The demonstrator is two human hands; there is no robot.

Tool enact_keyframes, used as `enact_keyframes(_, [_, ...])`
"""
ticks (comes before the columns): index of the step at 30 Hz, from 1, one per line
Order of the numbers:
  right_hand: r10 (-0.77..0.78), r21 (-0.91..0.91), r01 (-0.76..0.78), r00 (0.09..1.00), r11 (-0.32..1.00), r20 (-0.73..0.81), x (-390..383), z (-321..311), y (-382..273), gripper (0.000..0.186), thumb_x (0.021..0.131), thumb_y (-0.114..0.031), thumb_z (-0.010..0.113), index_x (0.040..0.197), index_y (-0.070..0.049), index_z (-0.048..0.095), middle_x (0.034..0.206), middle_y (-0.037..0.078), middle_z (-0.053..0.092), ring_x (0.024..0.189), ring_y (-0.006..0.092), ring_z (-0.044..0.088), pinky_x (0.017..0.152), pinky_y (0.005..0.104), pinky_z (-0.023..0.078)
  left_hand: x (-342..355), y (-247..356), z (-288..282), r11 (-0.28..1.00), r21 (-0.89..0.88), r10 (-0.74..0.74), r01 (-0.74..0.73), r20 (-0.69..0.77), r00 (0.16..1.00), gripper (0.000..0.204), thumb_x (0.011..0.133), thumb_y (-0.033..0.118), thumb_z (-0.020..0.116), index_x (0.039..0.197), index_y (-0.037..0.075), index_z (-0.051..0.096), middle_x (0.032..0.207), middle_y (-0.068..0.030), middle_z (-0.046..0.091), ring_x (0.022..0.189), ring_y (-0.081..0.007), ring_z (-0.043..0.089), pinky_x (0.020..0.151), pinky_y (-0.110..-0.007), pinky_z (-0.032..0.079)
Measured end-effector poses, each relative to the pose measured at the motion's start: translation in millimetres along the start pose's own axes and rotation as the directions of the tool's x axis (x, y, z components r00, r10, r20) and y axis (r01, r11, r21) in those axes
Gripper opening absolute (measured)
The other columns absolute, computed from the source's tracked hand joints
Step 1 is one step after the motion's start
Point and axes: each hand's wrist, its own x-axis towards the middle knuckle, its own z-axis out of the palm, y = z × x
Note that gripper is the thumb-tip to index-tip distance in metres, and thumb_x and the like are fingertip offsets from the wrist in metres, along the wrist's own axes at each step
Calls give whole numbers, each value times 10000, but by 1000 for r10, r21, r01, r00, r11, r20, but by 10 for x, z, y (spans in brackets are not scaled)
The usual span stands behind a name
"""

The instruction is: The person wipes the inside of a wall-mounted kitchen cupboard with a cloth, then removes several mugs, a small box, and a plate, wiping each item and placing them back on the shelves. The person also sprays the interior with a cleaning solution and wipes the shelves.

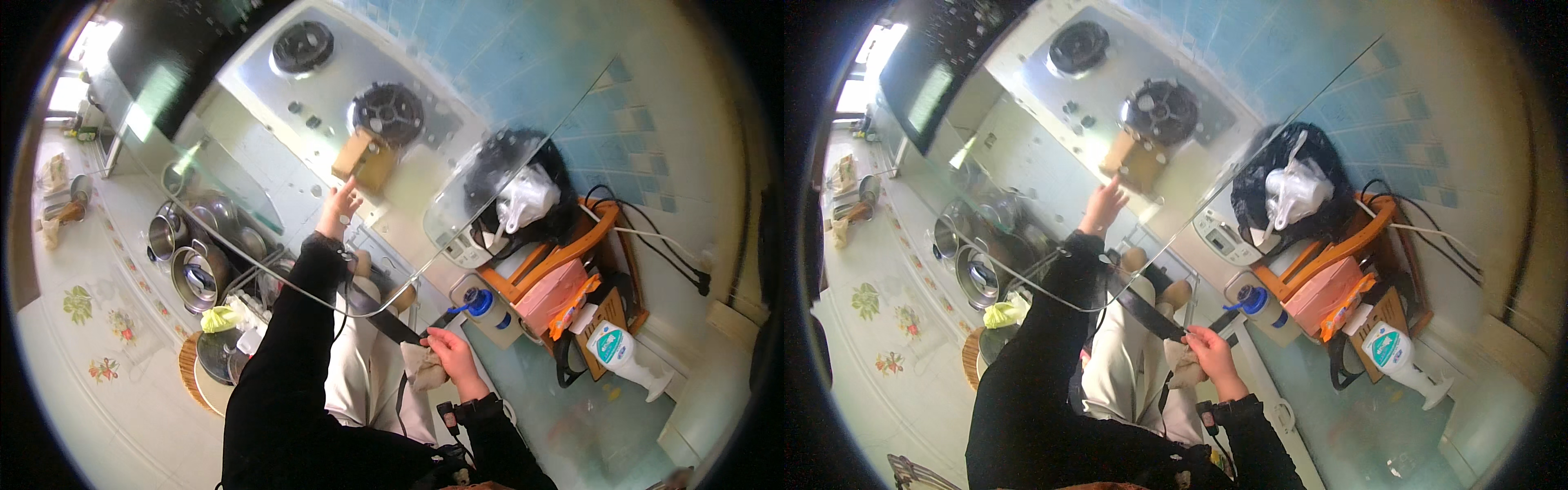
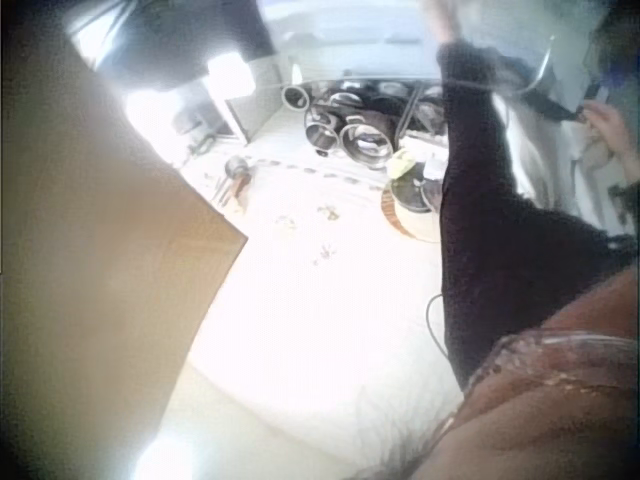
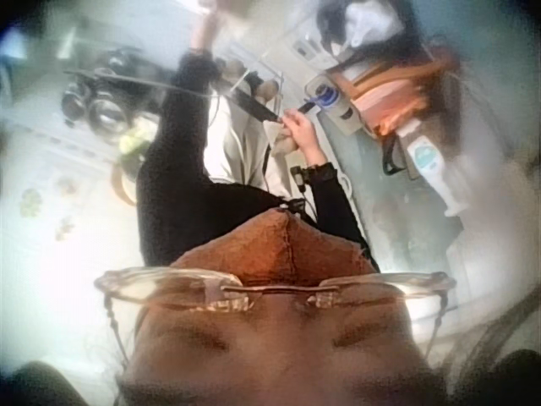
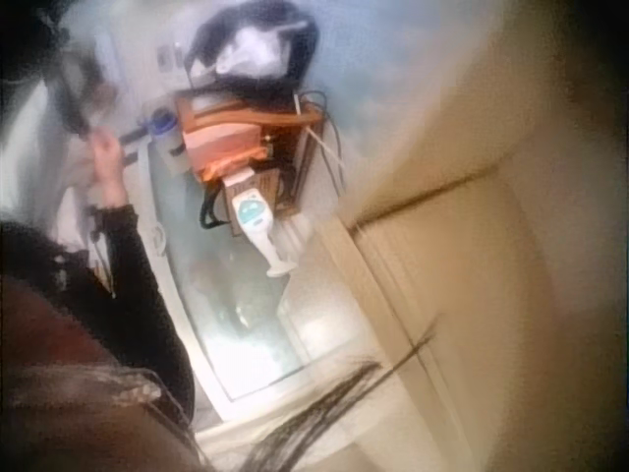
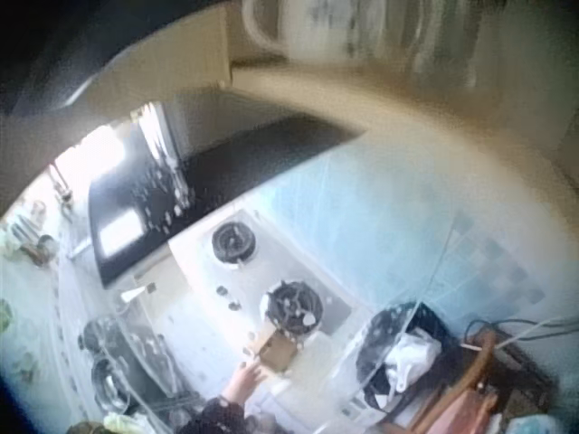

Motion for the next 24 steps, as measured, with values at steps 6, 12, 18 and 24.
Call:
enact_keyframes(6, [52, 489, -175, 966, 855, 254, -508, 113, -726, 474, 1009, -380, 466, 1253, 18, 550, 1142, 191, 647, 1025, 262, 641, 899, 377, 516, -1637, -145, 409, 82, 989, -376, 126, -86, 923, 427, 943, 399, 558, 1196, 55, 549, 1014, -70, 609, 853, -209, 589, 715, -371, 501])
enact_keyframes(12, [-391, 107, 376, 898, 920, 202, -1343, 364, -1477, 311, 833, -75, 697, 1128, -13, 620, 1057, 45, 654, 965, 158, 618, 842, 294, 496, -3972, 170, 1664, 501, 451, -864, 739, 318, 391, 844, 900, 741, 241, 1480, 132, 308, 1453, -159, 424, 1347, -402, 376, 1088, -551, 325])
enact_keyframes(18, [-913, -587, 807, 285, 64, 292, -1982, 613, -2292, 342, 825, -106, 666, 1153, -59, 581, 1100, 128, 608, 1036, 288, 596, 877, 360, 479, -4770, 780, 2806, 831, 465, -551, 306, 604, 577, 691, 992, 583, 247, 1461, 77, 282, 1412, -135, 434, 1263, -288, 493, 1032, -438, 439])
enact_keyframes(24, [-848, -343, 783, 523, 518, -88, -2362, 470, -2435, 268, 874, -117, 657, 1122, -28, 604, 1000, 92, 655, 912, 223, 631, 815, 313, 495, -5012, 1583, 3448, 367, 622, -627, -692, 715, 310, 847, 901, 540, 600, 1479, 29, 249, 1151, -146, 620, 1025, -199, 612, 805, -313, 519])
